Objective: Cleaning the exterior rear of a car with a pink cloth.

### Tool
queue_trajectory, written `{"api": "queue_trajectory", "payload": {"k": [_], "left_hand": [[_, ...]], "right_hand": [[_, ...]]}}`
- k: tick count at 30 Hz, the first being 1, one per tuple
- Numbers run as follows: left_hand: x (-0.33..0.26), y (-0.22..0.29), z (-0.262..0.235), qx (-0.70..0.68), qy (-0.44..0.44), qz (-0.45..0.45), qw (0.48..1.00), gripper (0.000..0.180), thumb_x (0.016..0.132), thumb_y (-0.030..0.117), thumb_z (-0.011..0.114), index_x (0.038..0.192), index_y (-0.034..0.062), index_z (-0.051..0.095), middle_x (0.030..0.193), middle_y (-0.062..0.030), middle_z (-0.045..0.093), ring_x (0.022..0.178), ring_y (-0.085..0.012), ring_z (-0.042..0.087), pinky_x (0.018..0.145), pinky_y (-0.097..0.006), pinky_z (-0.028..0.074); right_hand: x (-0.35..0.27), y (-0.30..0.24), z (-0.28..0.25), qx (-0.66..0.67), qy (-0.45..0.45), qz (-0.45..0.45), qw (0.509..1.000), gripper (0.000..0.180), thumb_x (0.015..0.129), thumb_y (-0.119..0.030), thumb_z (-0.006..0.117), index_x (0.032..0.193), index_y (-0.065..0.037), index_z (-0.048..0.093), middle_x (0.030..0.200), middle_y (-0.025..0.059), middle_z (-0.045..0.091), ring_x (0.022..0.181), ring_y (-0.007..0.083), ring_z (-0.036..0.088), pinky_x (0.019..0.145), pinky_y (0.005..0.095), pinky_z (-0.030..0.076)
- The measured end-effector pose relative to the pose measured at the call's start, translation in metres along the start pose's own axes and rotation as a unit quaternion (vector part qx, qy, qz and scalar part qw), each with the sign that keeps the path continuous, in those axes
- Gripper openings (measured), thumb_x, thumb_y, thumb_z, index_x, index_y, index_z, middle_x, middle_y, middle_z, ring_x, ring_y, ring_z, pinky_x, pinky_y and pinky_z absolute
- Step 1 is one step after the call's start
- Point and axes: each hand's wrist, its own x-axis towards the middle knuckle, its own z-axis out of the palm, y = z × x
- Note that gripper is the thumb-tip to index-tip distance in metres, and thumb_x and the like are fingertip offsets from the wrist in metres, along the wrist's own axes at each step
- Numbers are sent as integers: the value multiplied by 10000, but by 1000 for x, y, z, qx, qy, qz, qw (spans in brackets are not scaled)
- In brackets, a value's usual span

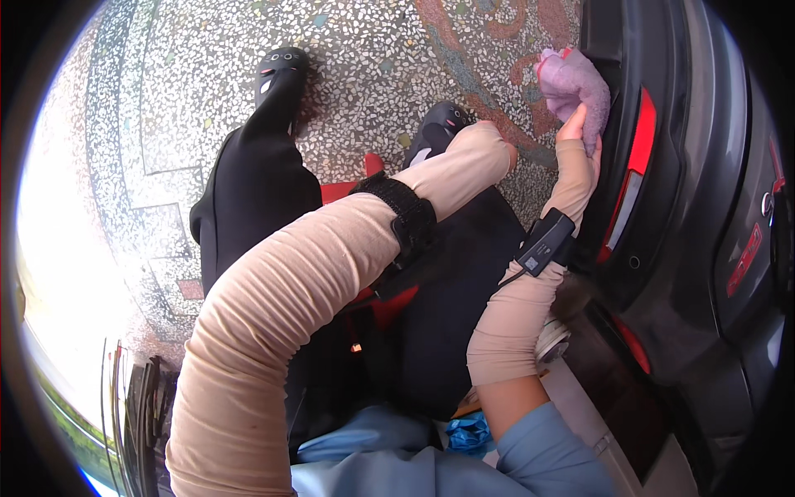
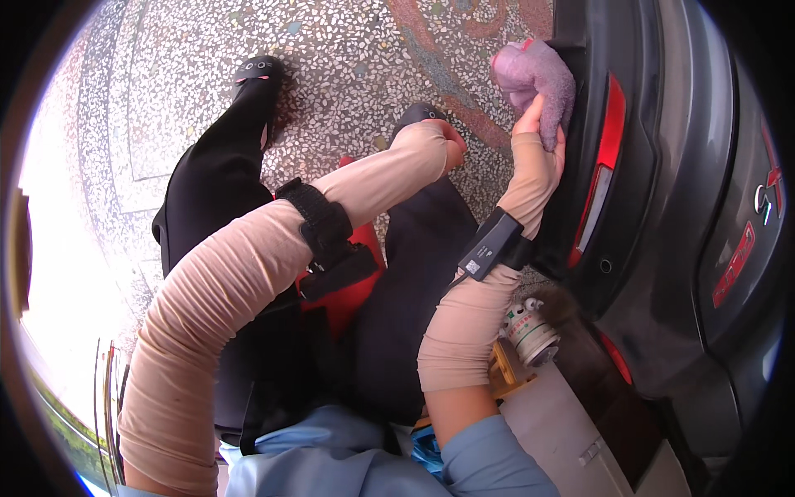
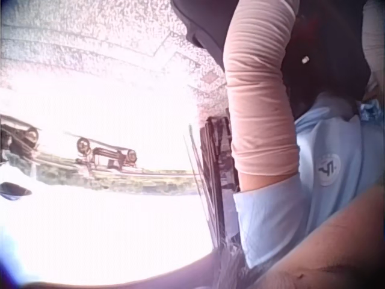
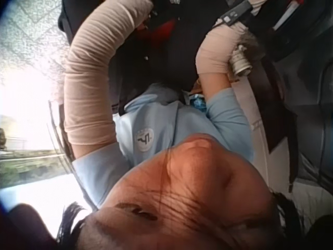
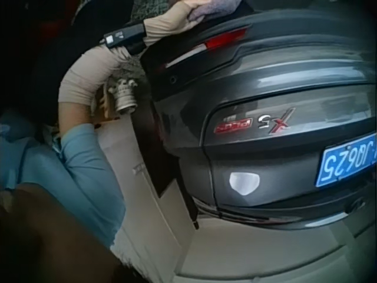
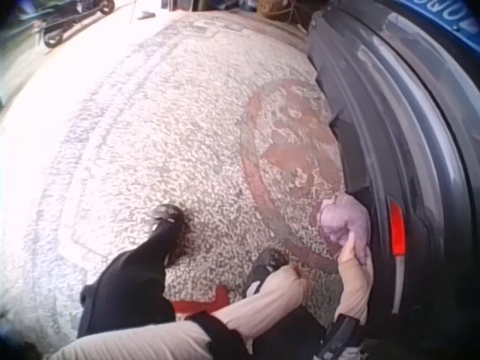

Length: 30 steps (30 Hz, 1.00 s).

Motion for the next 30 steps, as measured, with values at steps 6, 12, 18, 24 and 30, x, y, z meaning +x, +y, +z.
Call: {"api": "queue_trajectory", "payload": {"k": [6,12,18,24,30], "left_hand": [[41,-25,17,-190,-41,-33,980,106,842,176,529,852,157,633,923,-54,600,848,-96,533,756,-220,428],[37,-44,6,-200,-18,-17,979,114,825,128,522,811,147,633,903,-53,606,804,-79,534,734,-216,433],[-9,-8,-1,-1,14,16,1000,134,768,14,558,864,94,607,855,-47,608,778,-128,577,607,-272,481],[4,-15,3,-96,-8,17,995,118,771,18,555,857,89,594,867,-50,592,764,-120,566,594,-271,473],[32,0,13,-260,-35,24,965,102,774,22,553,850,84,580,880,-52,576,750,-111,555,581,-271,465]], "right_hand": [[37,7,19,-16,28,1,999,352,832,8,439,1180,38,491,1200,111,527,1140,267,477,990,466,372],[40,38,5,-17,-21,-10,1000,443,824,17,446,1266,26,413,1301,118,440,1211,274,399,1027,504,314],[17,48,8,-6,-89,-33,995,503,766,25,429,1269,12,415,1300,130,438,1190,287,413,995,511,335],[-1,21,4,-125,22,-92,988,580,704,72,421,1280,17,380,1299,160,413,1214,311,368,1008,510,322],[-64,-30,-30,-262,181,-196,927,549,693,97,470,1235,54,400,1252,201,448,1181,350,417,994,506,368]]}}
